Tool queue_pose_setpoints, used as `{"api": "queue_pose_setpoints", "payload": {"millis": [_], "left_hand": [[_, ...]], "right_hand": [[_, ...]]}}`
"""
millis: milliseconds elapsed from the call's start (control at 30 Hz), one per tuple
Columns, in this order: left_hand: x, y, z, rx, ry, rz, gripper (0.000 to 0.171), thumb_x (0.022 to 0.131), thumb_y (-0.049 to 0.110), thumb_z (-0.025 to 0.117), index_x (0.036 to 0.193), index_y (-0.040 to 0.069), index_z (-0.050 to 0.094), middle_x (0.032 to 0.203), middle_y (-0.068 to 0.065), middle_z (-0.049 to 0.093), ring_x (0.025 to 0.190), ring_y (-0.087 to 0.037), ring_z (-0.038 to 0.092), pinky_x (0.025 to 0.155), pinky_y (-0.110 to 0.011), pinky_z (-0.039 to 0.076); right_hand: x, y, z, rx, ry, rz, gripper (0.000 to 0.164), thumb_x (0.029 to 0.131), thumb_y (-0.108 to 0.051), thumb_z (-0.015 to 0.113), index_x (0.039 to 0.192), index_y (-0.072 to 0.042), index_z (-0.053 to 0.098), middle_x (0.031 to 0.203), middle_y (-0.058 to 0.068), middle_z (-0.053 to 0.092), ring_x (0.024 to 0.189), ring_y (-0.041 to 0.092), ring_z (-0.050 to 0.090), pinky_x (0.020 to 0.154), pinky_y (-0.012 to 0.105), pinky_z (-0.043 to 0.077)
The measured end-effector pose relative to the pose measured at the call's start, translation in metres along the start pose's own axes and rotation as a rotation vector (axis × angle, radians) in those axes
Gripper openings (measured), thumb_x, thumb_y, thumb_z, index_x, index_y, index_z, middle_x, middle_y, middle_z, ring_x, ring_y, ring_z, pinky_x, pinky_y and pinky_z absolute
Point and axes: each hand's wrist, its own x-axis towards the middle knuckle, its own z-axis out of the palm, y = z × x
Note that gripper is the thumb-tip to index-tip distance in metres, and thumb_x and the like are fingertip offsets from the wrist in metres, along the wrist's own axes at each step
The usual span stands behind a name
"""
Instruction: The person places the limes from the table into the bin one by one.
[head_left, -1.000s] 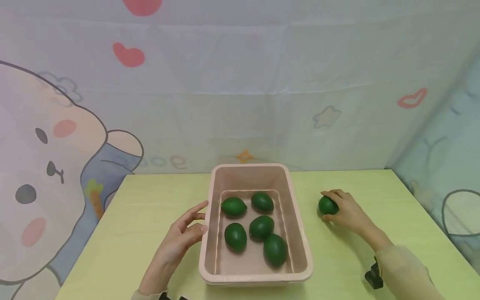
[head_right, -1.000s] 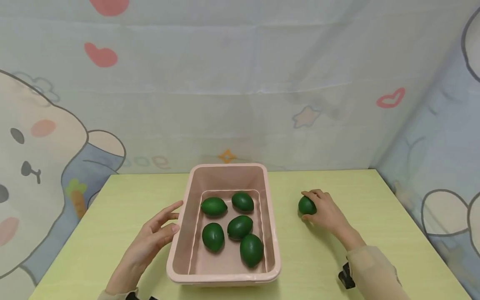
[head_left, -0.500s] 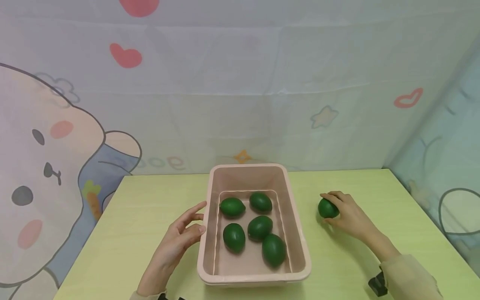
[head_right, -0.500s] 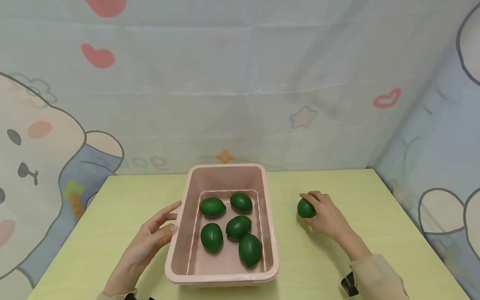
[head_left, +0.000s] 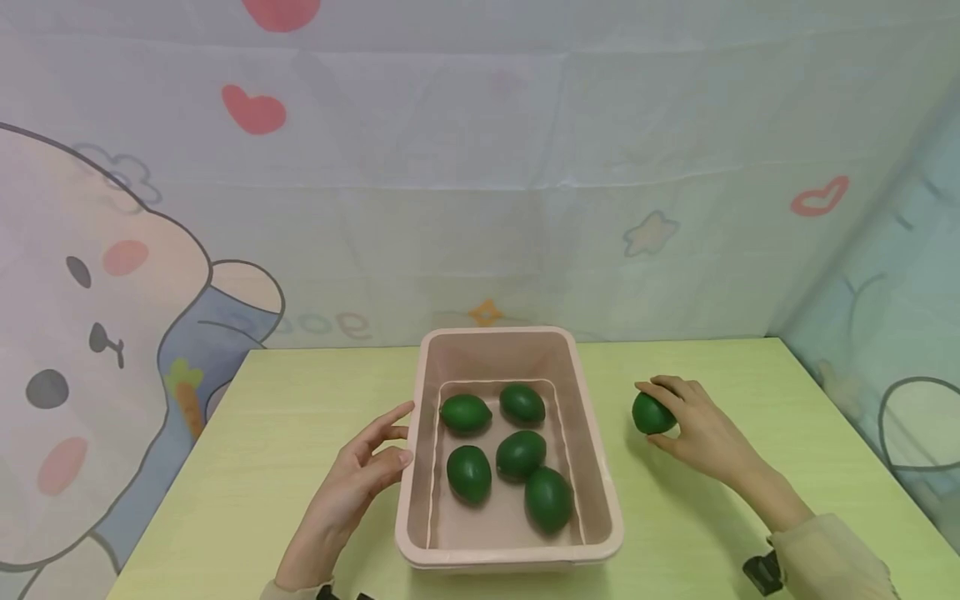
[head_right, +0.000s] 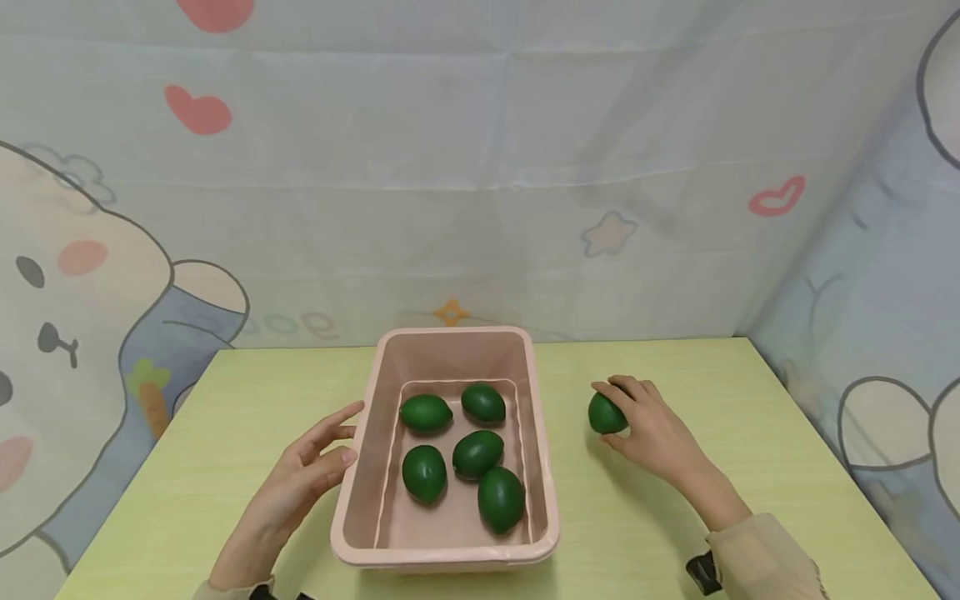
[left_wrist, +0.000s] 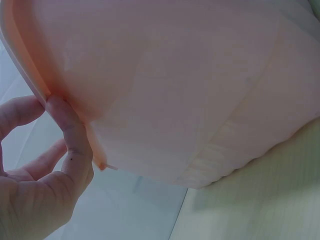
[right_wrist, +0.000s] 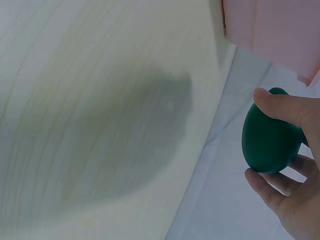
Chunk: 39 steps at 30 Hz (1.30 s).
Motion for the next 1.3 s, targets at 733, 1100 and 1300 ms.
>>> {"api": "queue_pose_setpoints", "payload": {"millis": [733, 1100, 1300], "left_hand": [[-0.002, 0.003, 0.001, 0.001, 0.011, 0.002, 0.060, 0.092, 0.008, 0.059, 0.148, 0.010, 0.036, 0.120, -0.008, 0.048, 0.093, -0.010, 0.065, 0.087, -0.029, 0.054], [-0.001, 0.003, 0.002, 0.001, 0.024, -0.018, 0.061, 0.091, 0.008, 0.060, 0.148, 0.012, 0.037, 0.122, -0.010, 0.046, 0.096, -0.012, 0.064, 0.088, -0.029, 0.054], [-0.002, 0.003, 0.002, -0.001, 0.028, -0.017, 0.060, 0.091, 0.008, 0.060, 0.147, 0.012, 0.038, 0.122, -0.010, 0.046, 0.095, -0.011, 0.064, 0.086, -0.029, 0.054]], "right_hand": [[0.011, -0.020, -0.024, -0.050, 0.079, -0.088, 0.075, 0.064, -0.014, 0.087, 0.131, -0.011, 0.054, 0.127, 0.017, 0.053, 0.111, 0.037, 0.050, 0.080, 0.050, 0.053], [0.016, -0.030, -0.034, -0.049, 0.106, -0.115, 0.073, 0.065, -0.017, 0.087, 0.131, -0.010, 0.055, 0.126, 0.017, 0.053, 0.107, 0.035, 0.052, 0.078, 0.048, 0.054], [0.019, -0.038, -0.042, -0.042, 0.112, -0.133, 0.073, 0.066, -0.017, 0.087, 0.131, -0.010, 0.055, 0.126, 0.016, 0.053, 0.107, 0.033, 0.052, 0.077, 0.046, 0.053]]}}
